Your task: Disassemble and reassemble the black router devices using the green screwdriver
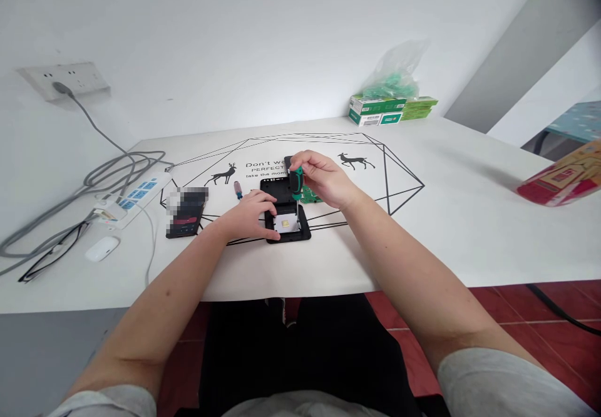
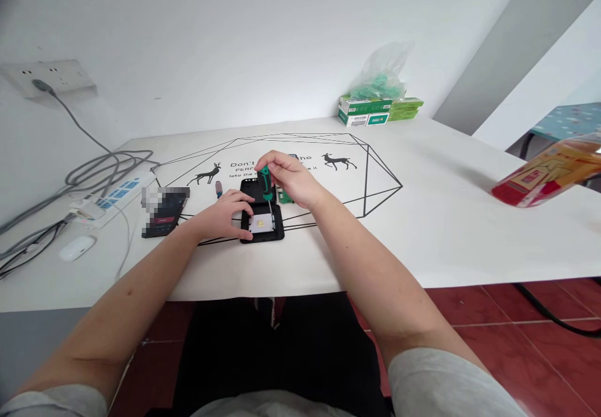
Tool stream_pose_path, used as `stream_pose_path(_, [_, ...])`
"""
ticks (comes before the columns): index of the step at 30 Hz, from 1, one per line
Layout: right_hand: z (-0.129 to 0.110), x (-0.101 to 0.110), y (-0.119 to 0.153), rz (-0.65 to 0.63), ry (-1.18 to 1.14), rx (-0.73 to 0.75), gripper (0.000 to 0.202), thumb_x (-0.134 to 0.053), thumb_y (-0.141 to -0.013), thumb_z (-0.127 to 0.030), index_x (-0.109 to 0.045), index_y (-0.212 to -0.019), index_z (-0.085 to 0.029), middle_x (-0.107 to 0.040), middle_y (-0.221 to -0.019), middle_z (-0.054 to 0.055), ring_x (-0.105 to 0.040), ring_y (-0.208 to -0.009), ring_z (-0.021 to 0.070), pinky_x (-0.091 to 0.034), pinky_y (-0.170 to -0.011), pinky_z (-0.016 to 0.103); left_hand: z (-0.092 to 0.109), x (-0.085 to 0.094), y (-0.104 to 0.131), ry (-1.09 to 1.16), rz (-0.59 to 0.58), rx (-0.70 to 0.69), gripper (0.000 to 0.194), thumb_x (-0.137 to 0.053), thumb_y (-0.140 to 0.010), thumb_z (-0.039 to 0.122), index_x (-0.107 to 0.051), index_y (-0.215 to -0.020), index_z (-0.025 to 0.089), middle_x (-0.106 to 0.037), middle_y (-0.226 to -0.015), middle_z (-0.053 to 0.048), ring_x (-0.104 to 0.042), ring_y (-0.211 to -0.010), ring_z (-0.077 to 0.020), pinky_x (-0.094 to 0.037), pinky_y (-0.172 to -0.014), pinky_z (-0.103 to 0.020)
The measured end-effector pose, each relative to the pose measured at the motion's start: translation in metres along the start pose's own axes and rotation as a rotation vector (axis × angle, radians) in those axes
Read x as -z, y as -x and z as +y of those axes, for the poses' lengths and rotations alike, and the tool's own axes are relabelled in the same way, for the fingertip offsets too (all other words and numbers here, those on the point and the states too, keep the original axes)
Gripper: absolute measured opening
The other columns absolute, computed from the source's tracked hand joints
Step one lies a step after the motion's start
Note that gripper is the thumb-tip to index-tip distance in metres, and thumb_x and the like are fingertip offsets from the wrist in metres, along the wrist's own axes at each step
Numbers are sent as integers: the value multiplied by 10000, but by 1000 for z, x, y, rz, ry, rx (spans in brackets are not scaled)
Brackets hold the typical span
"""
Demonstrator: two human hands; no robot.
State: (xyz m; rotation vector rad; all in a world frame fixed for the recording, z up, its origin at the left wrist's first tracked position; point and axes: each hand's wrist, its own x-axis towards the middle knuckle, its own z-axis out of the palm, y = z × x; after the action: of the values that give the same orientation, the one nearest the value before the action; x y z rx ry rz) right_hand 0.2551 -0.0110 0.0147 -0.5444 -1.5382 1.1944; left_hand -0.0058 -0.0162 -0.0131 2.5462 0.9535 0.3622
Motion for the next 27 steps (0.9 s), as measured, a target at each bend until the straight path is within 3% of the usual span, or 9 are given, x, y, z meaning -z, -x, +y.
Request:
stream_pose_path(5, [-12, 5, 2, 53, 60, -4, 186, -789, -856, -412, -757, -889, -232, -723, -1017, 38, -635, -925, 199, -515, -742, 334, -1, 0, 0, -1, -4, 1, 463, -975, -730, 583, -767, -1006, 275, -661, -1468, -100, -465, -1470, -386, -413, -1232, -598])
stream_pose_path(8, [-16, 5, 3, 44, -2, -17, 172, -761, -850, -377, -748, -898, -212, -768, -1032, 65, -682, -979, 226, -539, -776, 363, -1, 1, 0, -4, -6, -3, 467, -976, -733, 584, -764, -1006, 270, -660, -1472, -108, -467, -1471, -387, -406, -1238, -600])
stream_pose_path(10, [-15, 3, 3, 31, -28, 11, 230, -820, -846, -401, -685, -884, -219, -786, -1015, 57, -702, -912, 205, -554, -792, 369, -1, 1, 0, -9, -2, -8, 458, -980, -734, 565, -764, -1009, 268, -662, -1469, -110, -468, -1469, -386, -403, -1241, -600])
stream_pose_path(13, [-12, -1, 2, 31, -48, 22, 471, -968, -753, -403, -534, -843, -242, -806, -1022, 33, -741, -837, 173, -590, -828, 371, -1, 0, 0, -13, 0, -13, 454, -982, -735, 561, -768, -1010, 270, -668, -1458, -106, -471, -1464, -385, -409, -1239, -595])
stream_pose_path(17, [-13, -7, 4, 9, -112, -45, 598, -994, -742, -424, -430, -862, -265, -842, -1077, 34, -810, -945, 199, -632, -928, 403, -2, 0, 0, -8, 3, -12, 461, -985, -729, 573, -774, -1006, 271, -668, -1456, -95, -466, -1463, -390, -416, -1236, -592])
stream_pose_path(22, [-16, -8, 8, -36, -186, -110, 411, -894, -824, -381, -525, -970, -276, -852, -1168, 35, -795, -1155, 230, -583, -1118, 496, -3, -1, 1, -5, 1, -4, 464, -980, -736, 578, -772, -1019, 274, -663, -1461, -92, -462, -1467, -386, -415, -1238, -592])
stream_pose_path(27, [-13, -5, 6, -5, -84, -49, 171, -773, -810, -297, -704, -961, -254, -793, -1268, 63, -711, -1239, 282, -549, -1104, 530, -3, 0, 1, -8, 8, -19, 437, -970, -751, 562, -778, -1022, 278, -671, -1455, -89, -476, -1454, -388, -424, -1226, -594])
